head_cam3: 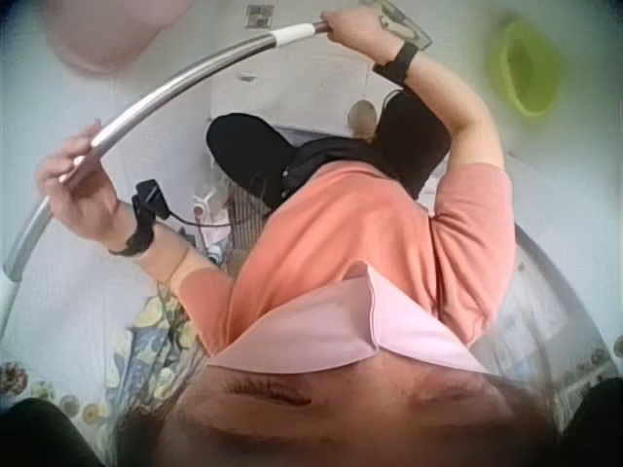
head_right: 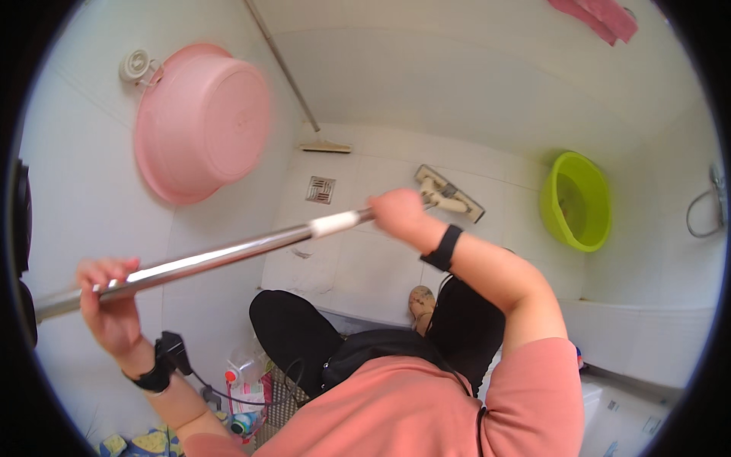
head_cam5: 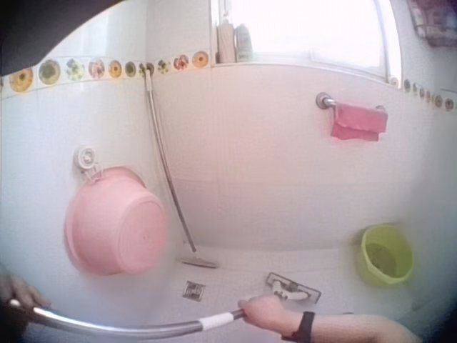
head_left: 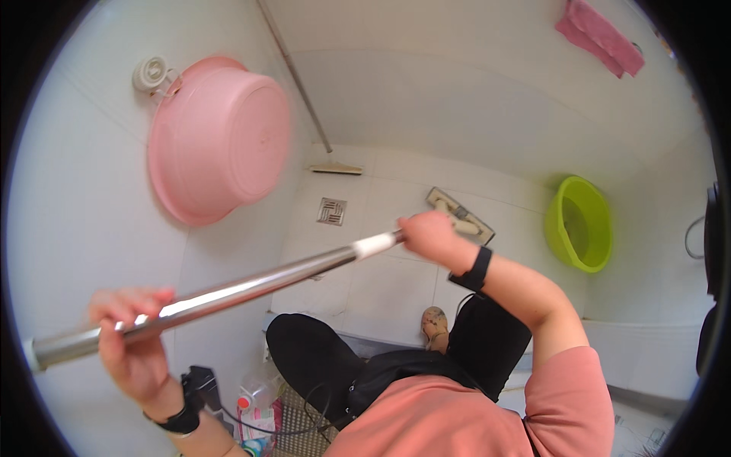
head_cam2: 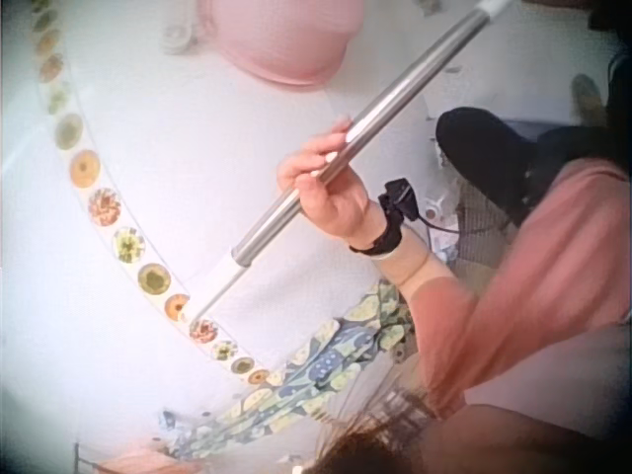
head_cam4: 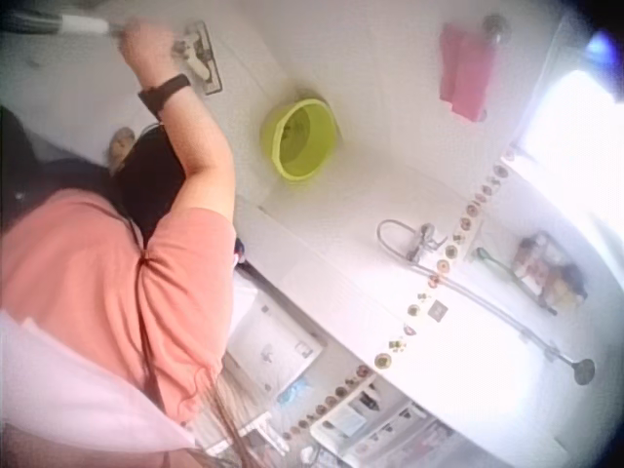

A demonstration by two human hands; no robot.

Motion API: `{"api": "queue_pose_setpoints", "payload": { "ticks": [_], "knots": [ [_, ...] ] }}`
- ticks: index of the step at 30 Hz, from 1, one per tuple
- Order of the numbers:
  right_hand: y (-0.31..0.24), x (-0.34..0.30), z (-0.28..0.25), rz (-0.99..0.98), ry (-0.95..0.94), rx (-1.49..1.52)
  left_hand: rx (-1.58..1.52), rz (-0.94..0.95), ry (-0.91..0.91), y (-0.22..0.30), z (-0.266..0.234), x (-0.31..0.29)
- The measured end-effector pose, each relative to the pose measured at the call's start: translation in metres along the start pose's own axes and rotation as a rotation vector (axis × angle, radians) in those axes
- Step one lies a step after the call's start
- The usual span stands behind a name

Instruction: The person mops the bathroom floor using a flat mop and a green bucket. They dip the mop into the bucket, wring it, and clean the floor around the toilet and a pink basin. The person moves the pink basin to reach the area underneath it and continues mopping.

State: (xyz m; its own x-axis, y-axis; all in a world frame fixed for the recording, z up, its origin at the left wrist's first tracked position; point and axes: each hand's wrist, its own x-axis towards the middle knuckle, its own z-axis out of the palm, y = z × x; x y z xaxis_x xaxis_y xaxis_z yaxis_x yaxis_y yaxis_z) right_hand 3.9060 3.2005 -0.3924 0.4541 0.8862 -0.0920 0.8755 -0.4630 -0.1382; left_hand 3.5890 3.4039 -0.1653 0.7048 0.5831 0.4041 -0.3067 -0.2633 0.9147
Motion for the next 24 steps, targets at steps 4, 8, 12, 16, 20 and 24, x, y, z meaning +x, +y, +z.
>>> {"api": "queue_pose_setpoints", "payload": {
  "ticks": [4,8,12,16,20,24],
  "knots": [
    [0.103,-0.03,-0.002,0.368,0.047,-0.117,-0.146,-0.111,-0.095,-0.032,0.071,0.044],
    [0.177,-0.055,0.012,0.595,0.129,-0.157,-0.318,-0.229,-0.337,-0.064,0.137,0.085],
    [0.224,-0.057,0.031,0.795,0.257,-0.052,-0.306,-0.277,-0.375,-0.089,0.191,0.121],
    [0.233,-0.037,0.043,0.863,0.3,-0.012,-0.318,-0.175,-0.389,-0.095,0.193,0.136],
    [0.199,-0.012,0.055,0.754,0.34,-0.047,-0.159,-0.18,-0.265,-0.088,0.155,0.118],
    [0.137,0.025,0.07,0.563,0.399,-0.003,-0.11,-0.136,-0.125,-0.072,0.095,0.075]
  ]
}}
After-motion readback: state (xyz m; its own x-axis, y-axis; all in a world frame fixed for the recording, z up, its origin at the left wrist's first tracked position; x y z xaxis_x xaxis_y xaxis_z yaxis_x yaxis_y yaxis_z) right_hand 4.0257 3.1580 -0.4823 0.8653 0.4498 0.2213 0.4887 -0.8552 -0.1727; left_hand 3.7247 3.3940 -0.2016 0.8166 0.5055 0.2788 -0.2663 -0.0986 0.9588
